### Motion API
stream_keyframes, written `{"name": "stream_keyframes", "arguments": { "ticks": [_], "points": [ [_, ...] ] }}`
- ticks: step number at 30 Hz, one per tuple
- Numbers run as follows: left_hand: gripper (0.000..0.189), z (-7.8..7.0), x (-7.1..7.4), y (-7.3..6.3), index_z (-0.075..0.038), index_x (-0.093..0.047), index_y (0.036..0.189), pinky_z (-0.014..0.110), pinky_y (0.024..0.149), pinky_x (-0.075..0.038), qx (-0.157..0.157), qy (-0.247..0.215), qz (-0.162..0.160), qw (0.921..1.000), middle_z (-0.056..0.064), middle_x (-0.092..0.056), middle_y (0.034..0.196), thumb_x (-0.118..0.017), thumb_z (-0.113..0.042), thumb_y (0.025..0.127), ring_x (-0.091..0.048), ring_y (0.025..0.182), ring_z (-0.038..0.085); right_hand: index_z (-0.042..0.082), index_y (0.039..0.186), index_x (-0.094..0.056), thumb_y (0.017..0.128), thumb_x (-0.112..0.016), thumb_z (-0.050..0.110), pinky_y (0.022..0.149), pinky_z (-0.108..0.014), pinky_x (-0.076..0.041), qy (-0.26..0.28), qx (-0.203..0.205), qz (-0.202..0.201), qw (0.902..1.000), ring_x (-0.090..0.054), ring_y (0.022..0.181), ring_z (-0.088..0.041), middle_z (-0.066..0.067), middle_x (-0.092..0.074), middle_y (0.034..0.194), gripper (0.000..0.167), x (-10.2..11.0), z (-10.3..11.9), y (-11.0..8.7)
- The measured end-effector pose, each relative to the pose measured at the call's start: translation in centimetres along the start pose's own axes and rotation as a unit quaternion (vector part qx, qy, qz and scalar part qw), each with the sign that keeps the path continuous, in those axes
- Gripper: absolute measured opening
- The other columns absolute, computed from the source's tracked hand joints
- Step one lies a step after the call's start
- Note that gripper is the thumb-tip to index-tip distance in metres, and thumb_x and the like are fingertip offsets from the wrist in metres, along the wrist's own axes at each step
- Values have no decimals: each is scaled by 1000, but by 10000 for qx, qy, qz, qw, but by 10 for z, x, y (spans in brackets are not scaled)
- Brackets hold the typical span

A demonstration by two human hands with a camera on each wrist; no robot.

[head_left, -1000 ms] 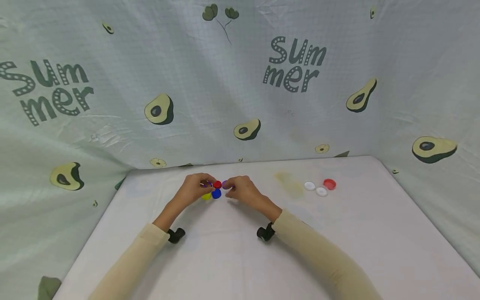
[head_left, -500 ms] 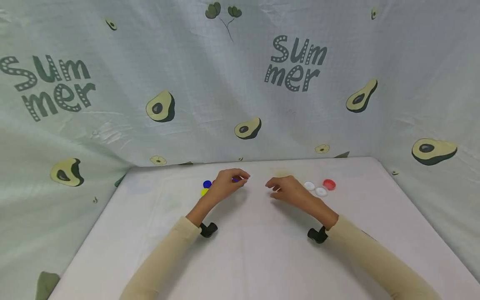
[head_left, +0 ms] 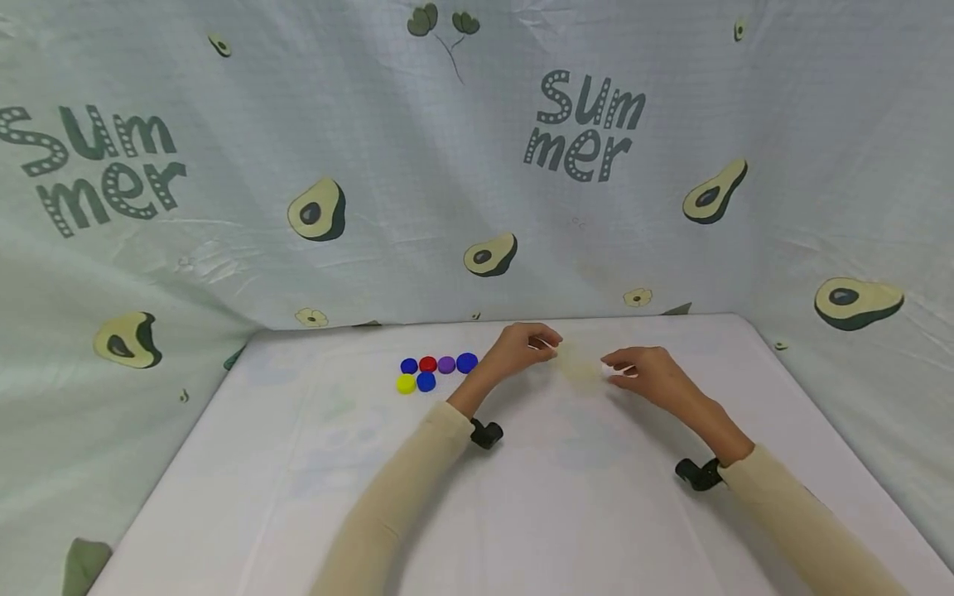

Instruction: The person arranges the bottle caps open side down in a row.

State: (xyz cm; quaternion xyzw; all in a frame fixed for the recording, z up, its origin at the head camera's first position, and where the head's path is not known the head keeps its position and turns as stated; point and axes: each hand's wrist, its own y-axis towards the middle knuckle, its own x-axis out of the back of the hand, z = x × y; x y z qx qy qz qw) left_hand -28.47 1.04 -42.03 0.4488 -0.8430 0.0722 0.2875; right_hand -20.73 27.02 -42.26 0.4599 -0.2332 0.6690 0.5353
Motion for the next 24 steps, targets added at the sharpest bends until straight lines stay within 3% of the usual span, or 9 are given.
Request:
{"name": "stream_keyframes", "arguments": {
  "ticks": [4, 7, 14, 17, 19, 24],
  "points": [
    [31, -5, -19, 20, 1, -70, 123, 23, 85, -55, -34, 35, 174, 9998, 15, -72, 118, -74, -5, 93, -68, 105, 23, -1, 124, -71, 92, -76, 12, 84, -50, -59, -204, -225, -70, 9995, -68, 102, -36, -21, -71, 120, 35, 14, -20, 3],
    [34, -6, -34, 34, 0, -69, 124, 21, 84, -55, 74, 118, 263, 9996, 13, -72, 117, -77, -6, 91, -69, 103, 20, -1, 127, -69, 93, -76, 17, 89, -53, -57, -307, -347, 120, 9989, -66, 107, -37, -22, -69, 123, 39, 21, -31, 6],
    [38, -9, -65, 56, -3, -71, 121, 18, 74, -54, 632, -24, 270, 9976, 6, -74, 109, -83, -6, 85, -69, 98, 14, 1, 130, -67, 91, -78, 26, 98, -61, -50, -329, -554, 688, 9955, -59, 117, -41, -24, -65, 130, 47, 24, -50, 15],
    [40, -8, -75, 62, -1, -71, 119, 16, 71, -52, 855, -77, 262, 9960, 7, -73, 106, -85, -2, 82, -67, 92, 12, 1, 128, -69, 90, -80, 28, 94, -53, -54, -390, -479, 782, 9950, -62, 106, -33, -20, -70, 123, 48, 22, -55, 19],
    [40, -7, -80, 65, -1, -72, 117, 14, 71, -51, 984, -40, 238, 9949, 7, -73, 104, -86, 1, 79, -66, 88, 10, 0, 126, -70, 89, -81, 29, 83, -43, -56, -379, -383, 835, 9950, -61, 92, -25, -15, -73, 111, 48, 19, -57, 21],
    [38, -10, -86, 68, -1, -74, 113, 13, 71, -49, 1097, 99, 174, 9938, 5, -73, 100, -87, 1, 78, -61, 83, 6, -1, 120, -73, 87, -82, 29, 65, -27, -47, -500, -135, 781, 9956, -53, 73, -13, -2, -72, 89, 45, 13, -59, 23]
  ]
}}
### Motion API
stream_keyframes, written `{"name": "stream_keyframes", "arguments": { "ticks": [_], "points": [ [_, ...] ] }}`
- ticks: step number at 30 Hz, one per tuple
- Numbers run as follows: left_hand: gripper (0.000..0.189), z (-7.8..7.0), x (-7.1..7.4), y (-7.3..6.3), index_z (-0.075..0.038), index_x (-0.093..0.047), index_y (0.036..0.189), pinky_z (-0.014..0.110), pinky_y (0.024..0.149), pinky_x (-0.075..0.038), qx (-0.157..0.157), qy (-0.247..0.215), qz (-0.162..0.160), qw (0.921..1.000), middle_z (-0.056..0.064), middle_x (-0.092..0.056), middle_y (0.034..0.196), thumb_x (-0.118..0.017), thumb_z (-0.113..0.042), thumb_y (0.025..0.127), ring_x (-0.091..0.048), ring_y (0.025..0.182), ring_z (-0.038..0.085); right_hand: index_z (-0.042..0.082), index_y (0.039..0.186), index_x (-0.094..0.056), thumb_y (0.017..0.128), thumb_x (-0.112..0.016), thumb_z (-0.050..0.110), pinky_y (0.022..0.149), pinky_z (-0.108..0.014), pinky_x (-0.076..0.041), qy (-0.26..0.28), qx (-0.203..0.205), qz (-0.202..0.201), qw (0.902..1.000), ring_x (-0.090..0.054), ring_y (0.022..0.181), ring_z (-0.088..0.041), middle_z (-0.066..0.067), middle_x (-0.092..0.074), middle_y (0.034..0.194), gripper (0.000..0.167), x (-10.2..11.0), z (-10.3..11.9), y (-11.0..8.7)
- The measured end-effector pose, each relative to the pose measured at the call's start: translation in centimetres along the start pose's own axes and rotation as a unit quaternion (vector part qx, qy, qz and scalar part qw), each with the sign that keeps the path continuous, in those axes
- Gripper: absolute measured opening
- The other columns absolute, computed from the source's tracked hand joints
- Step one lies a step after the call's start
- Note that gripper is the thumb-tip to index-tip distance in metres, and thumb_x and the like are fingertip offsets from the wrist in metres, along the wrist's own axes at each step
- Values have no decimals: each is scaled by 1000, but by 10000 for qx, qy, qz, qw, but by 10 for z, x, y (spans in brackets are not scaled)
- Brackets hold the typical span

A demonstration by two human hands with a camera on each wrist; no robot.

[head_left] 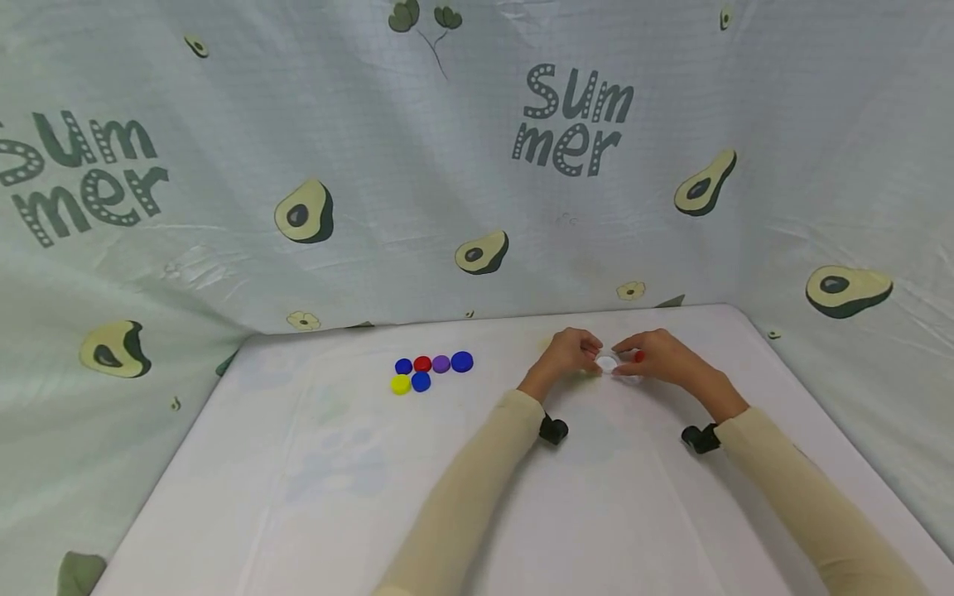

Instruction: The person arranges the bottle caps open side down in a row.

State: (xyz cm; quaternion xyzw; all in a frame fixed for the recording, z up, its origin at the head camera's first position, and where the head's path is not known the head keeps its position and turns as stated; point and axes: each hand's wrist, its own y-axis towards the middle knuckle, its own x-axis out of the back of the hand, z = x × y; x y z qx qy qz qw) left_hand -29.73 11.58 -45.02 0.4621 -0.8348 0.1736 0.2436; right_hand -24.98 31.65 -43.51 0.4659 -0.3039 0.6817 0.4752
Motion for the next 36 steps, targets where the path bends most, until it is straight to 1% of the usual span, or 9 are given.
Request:
{"name": "stream_keyframes", "arguments": {
  "ticks": [4, 6, 12, 16, 19, 23, 27, 30, 36],
  "points": [
    [35, -3, 0, -1, -3, -75, 110, 13, 71, -47, 15, -15, -39, 10000, 4, -73, 96, -88, -2, 77, -58, 79, 4, -3, 118, -74, 87, -82, 27, 59, -26, -43, -140, 48, -58, 9999, -49, 66, -11, 2, -69, 77, 43, -1, 4, 1],
    [33, -2, 0, -1, -4, -76, 108, 13, 71, -47, 49, -40, -97, 9999, 2, -73, 94, -88, -3, 77, -57, 78, 3, -4, 117, -73, 87, -82, 26, 58, -27, -43, -178, 90, -65, 9998, -50, 65, -11, 0, -70, 75, 43, -1, 6, 2],
    [31, 1, -1, -2, -6, -77, 105, 14, 72, -47, 101, -65, -338, 9994, 0, -72, 90, -90, -6, 76, -57, 77, 3, -4, 111, -75, 86, -83, 22, 67, -34, -52, -431, 263, -144, 9986, -60, 75, -15, -11, -76, 94, 37, -1, 12, 6],
    [31, 0, -5, -4, -4, -77, 105, 14, 70, -47, 42, -88, -425, 9991, 2, -72, 90, -89, -5, 77, -57, 77, 4, -4, 112, -74, 86, -82, 21, 69, -35, -53, -493, 104, -60, 9987, -60, 76, -16, -11, -76, 97, 37, -3, 12, 7],
    [29, 0, -10, -7, -4, -76, 105, 15, 69, -48, 49, -220, -518, 9984, 2, -72, 92, -88, -6, 78, -59, 79, 6, -4, 115, -74, 87, -81, 21, 70, -37, -53, -457, -54, -63, 9989, -59, 76, -15, -13, -76, 101, 38, -5, 12, 6],
    [27, 2, -11, -10, -3, -76, 107, 17, 71, -52, -74, -459, -671, 9967, 4, -73, 97, -85, -6, 81, -66, 87, 11, -3, 116, -71, 87, -81, 21, 73, -39, -56, -206, -189, -230, 9993, -65, 80, -19, -18, -75, 107, 39, -4, 13, 3],
    [27, 2, -6, -13, -2, -75, 110, 18, 74, -54, -363, -445, -690, 9960, 6, -74, 102, -82, -7, 84, -69, 93, 15, -2, 117, -68, 88, -80, 23, 72, -37, -57, 86, -283, -415, 9987, -69, 86, -24, -20, -74, 111, 40, -3, 16, 0],
    [26, 2, -1, -15, -3, -74, 111, 17, 73, -54, -499, -395, -648, 9959, 6, -74, 102, -81, -8, 86, -68, 91, 12, -1, 120, -68, 89, -79, 22, 73, -39, -57, 207, -189, -585, 9979, -70, 91, -29, -20, -74, 113, 40, -2, 17, -2],
    [27, -4, 10, -24, -3, -74, 112, 15, 75, -53, -699, -392, -641, 9947, 5, -75, 100, -81, -10, 87, -67, 90, 10, 0, 126, -69, 91, -78, 20, 83, -52, -59, 399, 144, -960, 9945, -70, 105, -38, -22, -72, 118, 42, -2, 20, -8]
  ]
}}
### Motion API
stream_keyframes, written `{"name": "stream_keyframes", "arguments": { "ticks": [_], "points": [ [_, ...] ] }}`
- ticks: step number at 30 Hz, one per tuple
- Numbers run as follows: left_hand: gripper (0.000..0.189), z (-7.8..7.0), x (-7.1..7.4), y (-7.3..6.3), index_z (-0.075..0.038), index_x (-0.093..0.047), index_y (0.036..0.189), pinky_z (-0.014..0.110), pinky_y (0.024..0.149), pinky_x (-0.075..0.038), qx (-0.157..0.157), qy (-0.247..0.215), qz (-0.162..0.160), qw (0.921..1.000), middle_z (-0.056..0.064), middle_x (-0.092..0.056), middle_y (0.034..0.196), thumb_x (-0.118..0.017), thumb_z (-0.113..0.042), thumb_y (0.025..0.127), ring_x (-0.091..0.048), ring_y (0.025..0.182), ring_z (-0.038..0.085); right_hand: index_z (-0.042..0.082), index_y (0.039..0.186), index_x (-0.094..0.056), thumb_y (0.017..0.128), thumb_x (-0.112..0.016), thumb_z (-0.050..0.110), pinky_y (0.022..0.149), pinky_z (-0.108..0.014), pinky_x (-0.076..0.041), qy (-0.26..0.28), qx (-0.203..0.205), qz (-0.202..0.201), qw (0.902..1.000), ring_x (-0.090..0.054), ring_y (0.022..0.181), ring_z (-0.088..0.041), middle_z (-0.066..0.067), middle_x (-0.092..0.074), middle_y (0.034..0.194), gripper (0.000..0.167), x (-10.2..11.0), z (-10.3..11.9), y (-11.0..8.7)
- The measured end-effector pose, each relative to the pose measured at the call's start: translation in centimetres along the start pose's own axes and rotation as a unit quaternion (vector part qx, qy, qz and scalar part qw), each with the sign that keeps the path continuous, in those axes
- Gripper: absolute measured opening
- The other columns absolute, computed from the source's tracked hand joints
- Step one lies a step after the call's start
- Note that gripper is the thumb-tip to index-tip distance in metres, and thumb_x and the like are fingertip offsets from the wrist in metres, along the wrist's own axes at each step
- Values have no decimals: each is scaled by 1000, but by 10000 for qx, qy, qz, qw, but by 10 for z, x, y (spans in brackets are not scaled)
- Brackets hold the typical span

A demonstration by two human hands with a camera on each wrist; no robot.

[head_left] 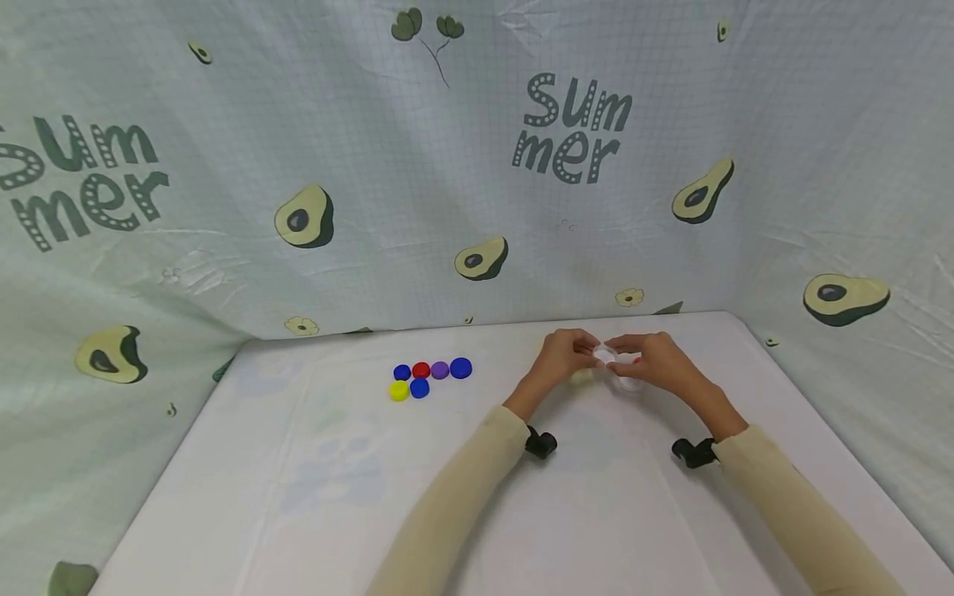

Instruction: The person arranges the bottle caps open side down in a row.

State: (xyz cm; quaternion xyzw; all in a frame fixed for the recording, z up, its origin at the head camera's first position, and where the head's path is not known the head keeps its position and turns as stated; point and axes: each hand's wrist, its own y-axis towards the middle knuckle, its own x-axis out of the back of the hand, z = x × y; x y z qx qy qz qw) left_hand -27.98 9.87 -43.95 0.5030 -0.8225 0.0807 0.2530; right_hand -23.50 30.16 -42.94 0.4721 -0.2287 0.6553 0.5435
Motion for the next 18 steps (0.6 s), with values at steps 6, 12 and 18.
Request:
{"name": "stream_keyframes", "arguments": {
  "ticks": [6, 12, 18],
  "points": [
    [29, -5, 12, -13, -4, -74, 113, 16, 75, -54, -174, -82, -33, 9998, 5, -75, 100, -82, -11, 87, -67, 88, 9, 3, 126, -71, 91, -78, 18, 81, -53, -59, 342, -102, -185, 9992, -69, 106, -39, -21, -71, 120, 40, 1, 13, -4],
    [31, -2, 23, -25, -5, -73, 117, 17, 79, -56, -151, -148, -9, 9998, 4, -74, 106, -81, -13, 88, -68, 94, 10, 4, 126, -72, 90, -79, 18, 87, -55, -57, 870, -199, -306, 9955, -67, 111, -41, -19, -70, 123, 39, -5, 24, -3],
    [34, 0, 32, -38, -5, -71, 121, 20, 84, -56, -293, -169, -13, 9994, 5, -74, 111, -80, -15, 90, -69, 100, 13, 4, 128, -70, 91, -78, 18, 93, -56, -55, 1044, -129, -391, 9937, -67, 112, -39, -17, -70, 125, 40, -12, 31, -4]
  ]
}}
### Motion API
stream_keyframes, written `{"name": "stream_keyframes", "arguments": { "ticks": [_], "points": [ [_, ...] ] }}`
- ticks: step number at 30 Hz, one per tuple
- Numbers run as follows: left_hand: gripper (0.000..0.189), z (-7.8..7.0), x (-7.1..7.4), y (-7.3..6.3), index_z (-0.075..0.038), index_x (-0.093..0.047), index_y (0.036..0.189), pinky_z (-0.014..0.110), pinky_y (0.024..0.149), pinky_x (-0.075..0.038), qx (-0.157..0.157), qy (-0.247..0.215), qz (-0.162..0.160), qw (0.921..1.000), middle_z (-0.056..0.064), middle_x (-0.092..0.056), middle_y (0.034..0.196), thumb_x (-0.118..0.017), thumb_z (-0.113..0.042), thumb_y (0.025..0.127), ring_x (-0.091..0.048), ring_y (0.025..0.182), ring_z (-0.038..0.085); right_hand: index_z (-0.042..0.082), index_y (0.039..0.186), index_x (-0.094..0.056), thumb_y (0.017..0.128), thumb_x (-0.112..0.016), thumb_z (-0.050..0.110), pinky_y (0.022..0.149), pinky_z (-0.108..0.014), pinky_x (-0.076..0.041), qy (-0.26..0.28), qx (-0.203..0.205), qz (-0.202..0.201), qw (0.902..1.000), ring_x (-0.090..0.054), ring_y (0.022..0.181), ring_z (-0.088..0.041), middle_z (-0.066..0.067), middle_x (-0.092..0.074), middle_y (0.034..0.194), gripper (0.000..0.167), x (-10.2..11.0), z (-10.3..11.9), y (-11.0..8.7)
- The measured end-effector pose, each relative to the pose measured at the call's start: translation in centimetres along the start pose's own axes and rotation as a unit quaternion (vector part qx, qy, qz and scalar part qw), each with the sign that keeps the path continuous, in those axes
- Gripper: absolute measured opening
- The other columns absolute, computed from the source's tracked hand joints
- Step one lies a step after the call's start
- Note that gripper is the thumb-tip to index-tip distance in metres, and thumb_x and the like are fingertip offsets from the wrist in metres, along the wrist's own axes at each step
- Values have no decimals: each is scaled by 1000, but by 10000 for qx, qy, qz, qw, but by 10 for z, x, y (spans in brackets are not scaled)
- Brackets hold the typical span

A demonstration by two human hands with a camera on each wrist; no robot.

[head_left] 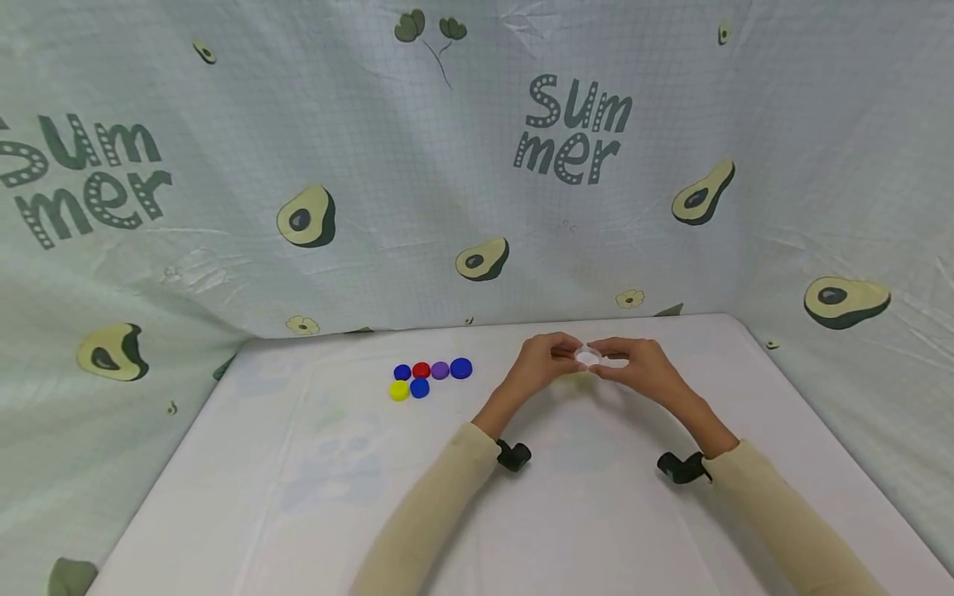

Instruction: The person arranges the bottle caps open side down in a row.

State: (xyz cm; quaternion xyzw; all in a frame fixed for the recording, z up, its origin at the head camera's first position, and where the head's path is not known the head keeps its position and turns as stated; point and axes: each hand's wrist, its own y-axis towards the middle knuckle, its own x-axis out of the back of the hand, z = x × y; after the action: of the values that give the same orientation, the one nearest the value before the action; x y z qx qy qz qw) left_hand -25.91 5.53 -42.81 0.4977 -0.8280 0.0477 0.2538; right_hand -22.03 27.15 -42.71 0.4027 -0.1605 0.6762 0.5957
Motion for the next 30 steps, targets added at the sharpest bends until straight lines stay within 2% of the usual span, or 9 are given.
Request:
{"name": "stream_keyframes", "arguments": {
  "ticks": [6, 13, 17, 20, 26, 30],
  "points": [
    [35, 1, 9, -9, -6, -71, 124, 20, 85, -56, -92, 28, -92, 9999, 5, -74, 112, -77, -20, 92, -69, 102, 13, 5, 131, -68, 92, -77, 16, 92, -44, -58, 284, 312, -140, 9990, -70, 108, -33, -15, -68, 129, 41, -7, 6, -1],
    [33, 1, 21, -19, -8, -72, 123, 25, 88, -57, -82, 79, -141, 9998, 3, -74, 113, -69, -30, 99, -70, 100, 11, 3, 119, -73, 87, -77, -2, 88, -32, -59, 718, 1142, -716, 9883, -72, 102, -27, -14, -72, 118, 33, -17, 8, -1],
    [34, 2, 23, -23, -9, -73, 122, 31, 93, -57, -41, -83, -40, 9999, 2, -76, 105, -63, -34, 102, -73, 94, 10, 8, 114, -76, 90, -76, 4, 82, -17, -57, 685, 1083, -888, 9878, -73, 97, -14, -7, -75, 111, 25, -21, 10, -5],
    [34, 3, 23, -25, -7, -72, 121, 33, 94, -57, -107, -193, -25, 9998, 3, -77, 102, -62, -34, 103, -74, 92, 10, 9, 113, -77, 91, -77, 8, 78, -14, -56, 676, 983, -959, 9882, -73, 93, -10, -5, -76, 108, 22, -21, 12, -7],
    [28, 3, 21, -27, -3, -68, 121, 27, 89, -58, -335, -304, -33, 9990, 8, -76, 105, -61, -24, 104, -74, 92, 15, 7, 115, -77, 93, -75, 11, 75, -14, -56, 672, 945, -1149, 9866, -75, 90, -14, -10, -77, 108, 23, -21, 16, -7],
    [28, 2, 20, -28, -6, -64, 128, 23, 87, -57, -547, -67, -59, 9985, 10, -74, 113, -63, -16, 102, -73, 98, 18, 6, 123, -73, 93, -73, 6, 75, -13, -56, 792, 977, -1229, 9844, -76, 88, -18, -12, -76, 107, 29, -22, 16, -7]
  ]
}}
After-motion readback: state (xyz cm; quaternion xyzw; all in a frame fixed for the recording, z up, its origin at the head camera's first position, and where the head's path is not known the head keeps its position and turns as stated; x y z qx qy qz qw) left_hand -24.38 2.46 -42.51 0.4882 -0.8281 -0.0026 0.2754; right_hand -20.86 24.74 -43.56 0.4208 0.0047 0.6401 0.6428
